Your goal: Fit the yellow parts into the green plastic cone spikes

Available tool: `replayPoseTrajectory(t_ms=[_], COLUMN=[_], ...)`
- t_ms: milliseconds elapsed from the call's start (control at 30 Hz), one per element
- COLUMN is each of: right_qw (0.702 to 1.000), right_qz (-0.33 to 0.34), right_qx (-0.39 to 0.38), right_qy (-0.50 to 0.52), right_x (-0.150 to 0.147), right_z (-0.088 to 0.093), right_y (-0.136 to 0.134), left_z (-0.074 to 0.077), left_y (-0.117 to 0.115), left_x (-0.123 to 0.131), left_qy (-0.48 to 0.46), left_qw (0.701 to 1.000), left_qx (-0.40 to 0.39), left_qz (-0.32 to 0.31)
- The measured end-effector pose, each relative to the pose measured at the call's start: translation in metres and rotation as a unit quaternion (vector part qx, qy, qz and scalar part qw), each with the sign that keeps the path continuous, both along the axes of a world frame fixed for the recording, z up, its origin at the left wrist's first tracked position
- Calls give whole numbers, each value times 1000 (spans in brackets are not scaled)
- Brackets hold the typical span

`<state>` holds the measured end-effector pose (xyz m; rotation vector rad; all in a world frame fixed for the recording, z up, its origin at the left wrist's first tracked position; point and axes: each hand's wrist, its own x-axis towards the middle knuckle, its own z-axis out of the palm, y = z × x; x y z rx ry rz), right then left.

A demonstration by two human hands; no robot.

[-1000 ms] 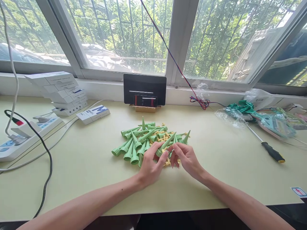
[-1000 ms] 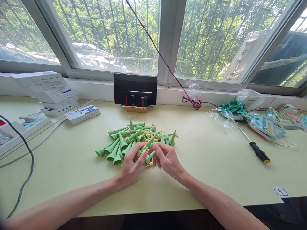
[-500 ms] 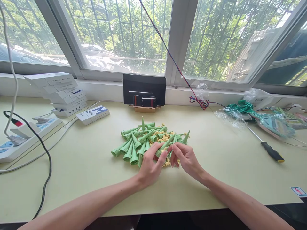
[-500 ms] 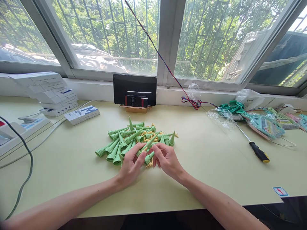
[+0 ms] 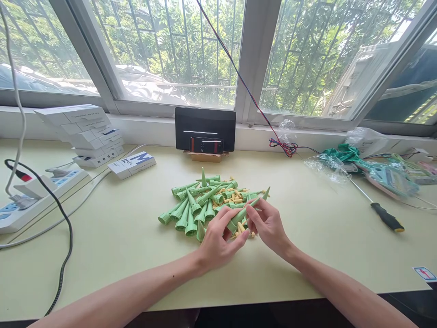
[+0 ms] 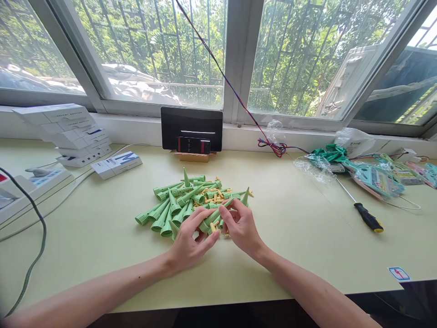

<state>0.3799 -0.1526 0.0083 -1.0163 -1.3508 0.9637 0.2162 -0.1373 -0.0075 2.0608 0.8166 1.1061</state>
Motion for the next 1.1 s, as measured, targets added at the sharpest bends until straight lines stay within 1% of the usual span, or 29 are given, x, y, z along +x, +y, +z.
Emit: replayPoseTrajectory(t_ms=[133, 200, 300, 367, 433, 533, 633, 700, 767, 933, 1100], right_qw=[1000, 999, 998, 996, 990, 974, 960, 949, 938, 922, 915], right_qz=[-9, -22, -49, -53, -31, 40, 101, 125, 134, 119, 115], right_qx=[17, 27, 41, 61, 95, 138, 155, 171, 192, 215, 219], right_qy=[-6, -7, -13, -44, -101, -175, -213, -235, -256, -300, -318], right_x=[1, 4, 8, 10, 9, 5, 1, 0, 0, 2, 5], right_z=[0, 0, -2, -2, -2, -1, -2, -4, -7, -9, -8], right_y=[0, 1, 1, 0, -3, -8, -10, -9, -7, -4, -1], left_z=[1, 0, -3, -6, -7, -5, -2, -1, -1, 0, 2], left_y=[0, 0, 1, 0, -2, -7, -11, -12, -11, -9, -9], left_x=[0, 0, -1, -2, -4, -6, -6, -6, -6, -9, -13], left_qy=[8, -1, -34, -53, -64, -63, -58, -56, -58, -41, -23], left_qw=[1000, 1000, 996, 989, 981, 966, 953, 948, 946, 949, 931], left_qx=[1, 14, 66, 117, 176, 250, 297, 313, 318, 313, 364], left_qz=[0, 11, 52, 66, 52, 8, -15, -19, -21, -9, 3])
